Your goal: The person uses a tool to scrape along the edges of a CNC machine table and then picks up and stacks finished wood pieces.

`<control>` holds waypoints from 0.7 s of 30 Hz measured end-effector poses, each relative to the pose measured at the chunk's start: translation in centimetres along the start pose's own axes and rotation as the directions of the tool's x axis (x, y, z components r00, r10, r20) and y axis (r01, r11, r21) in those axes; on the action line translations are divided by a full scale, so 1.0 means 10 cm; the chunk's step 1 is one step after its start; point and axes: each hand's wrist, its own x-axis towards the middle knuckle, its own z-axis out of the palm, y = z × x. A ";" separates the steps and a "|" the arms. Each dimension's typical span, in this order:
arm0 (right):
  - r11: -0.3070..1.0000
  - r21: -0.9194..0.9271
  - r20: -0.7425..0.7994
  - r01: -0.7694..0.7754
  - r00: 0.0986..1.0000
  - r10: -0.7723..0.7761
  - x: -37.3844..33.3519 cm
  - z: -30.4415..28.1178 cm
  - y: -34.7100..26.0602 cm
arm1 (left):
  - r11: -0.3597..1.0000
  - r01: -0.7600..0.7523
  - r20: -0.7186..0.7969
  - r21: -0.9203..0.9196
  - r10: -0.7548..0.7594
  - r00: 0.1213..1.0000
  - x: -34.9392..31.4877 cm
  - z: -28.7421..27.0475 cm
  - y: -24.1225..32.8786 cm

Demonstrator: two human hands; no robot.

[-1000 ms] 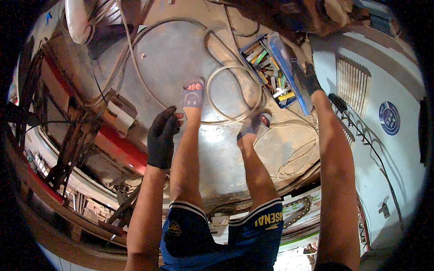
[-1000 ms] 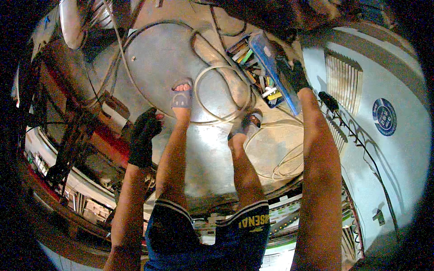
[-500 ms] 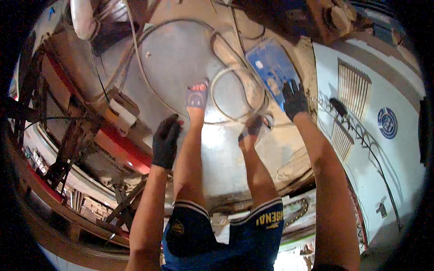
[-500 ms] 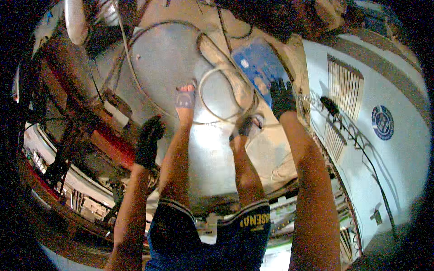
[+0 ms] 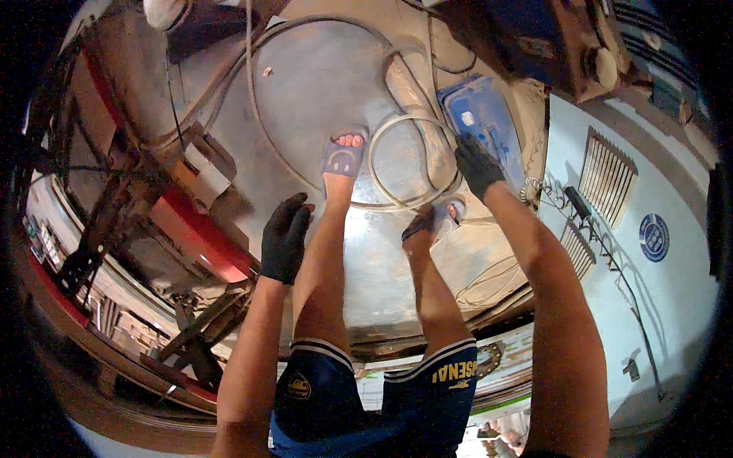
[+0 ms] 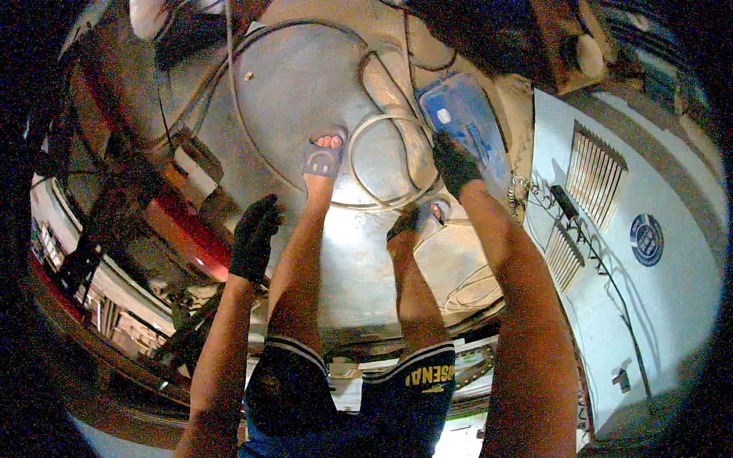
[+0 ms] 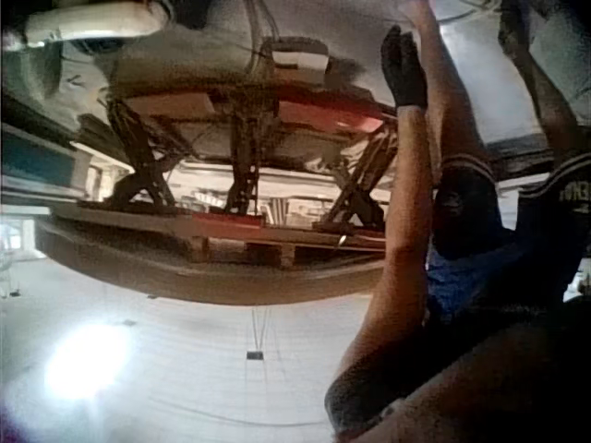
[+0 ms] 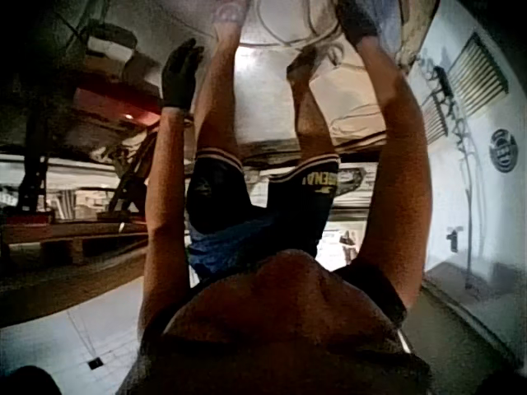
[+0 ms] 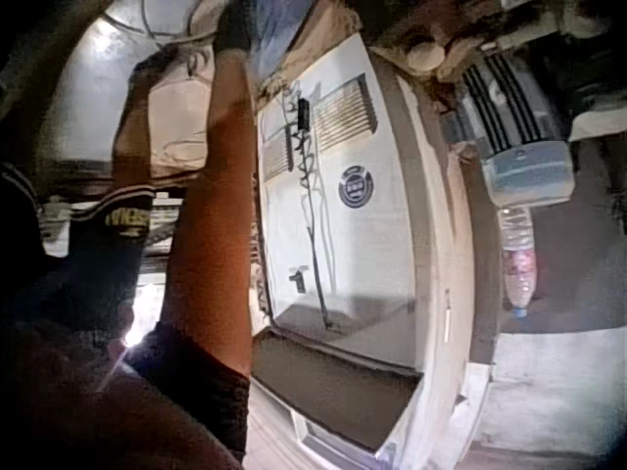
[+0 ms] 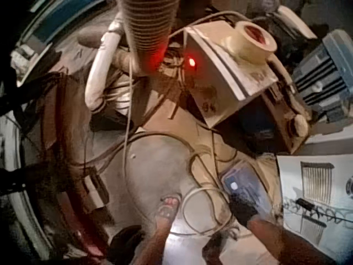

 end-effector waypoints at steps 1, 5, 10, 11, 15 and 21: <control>0.993 0.118 -0.091 0.022 0.996 -0.012 -0.06 -0.23 0.01 | 1.000 0.012 -0.016 0.017 -0.012 1.000 -0.03 -0.07 0.03; 0.854 -0.298 -0.126 0.427 0.869 -0.479 -0.41 -1.17 0.53 | 0.998 0.012 -0.045 -0.055 -0.015 0.999 -0.05 -0.19 -0.01; 0.930 -0.150 0.075 0.335 0.942 -0.327 -0.58 -1.29 1.32 | 0.999 -0.021 -0.058 -0.031 0.020 0.998 -0.03 -0.29 -0.12; 0.927 -0.165 -0.001 0.337 0.940 -0.342 -0.56 -1.27 1.34 | 0.999 -0.031 -0.055 -0.015 0.030 0.998 -0.04 -0.31 -0.12; 0.975 -0.148 0.105 0.168 0.983 -0.154 -0.39 -1.19 1.16 | 1.000 -0.004 -0.077 -0.014 0.003 0.997 -0.05 -0.36 -0.14; 0.951 -0.232 -0.311 -0.203 0.942 0.125 -0.26 -0.52 1.05 | 0.998 -0.007 -0.083 -0.057 0.003 0.997 -0.04 -0.33 -0.25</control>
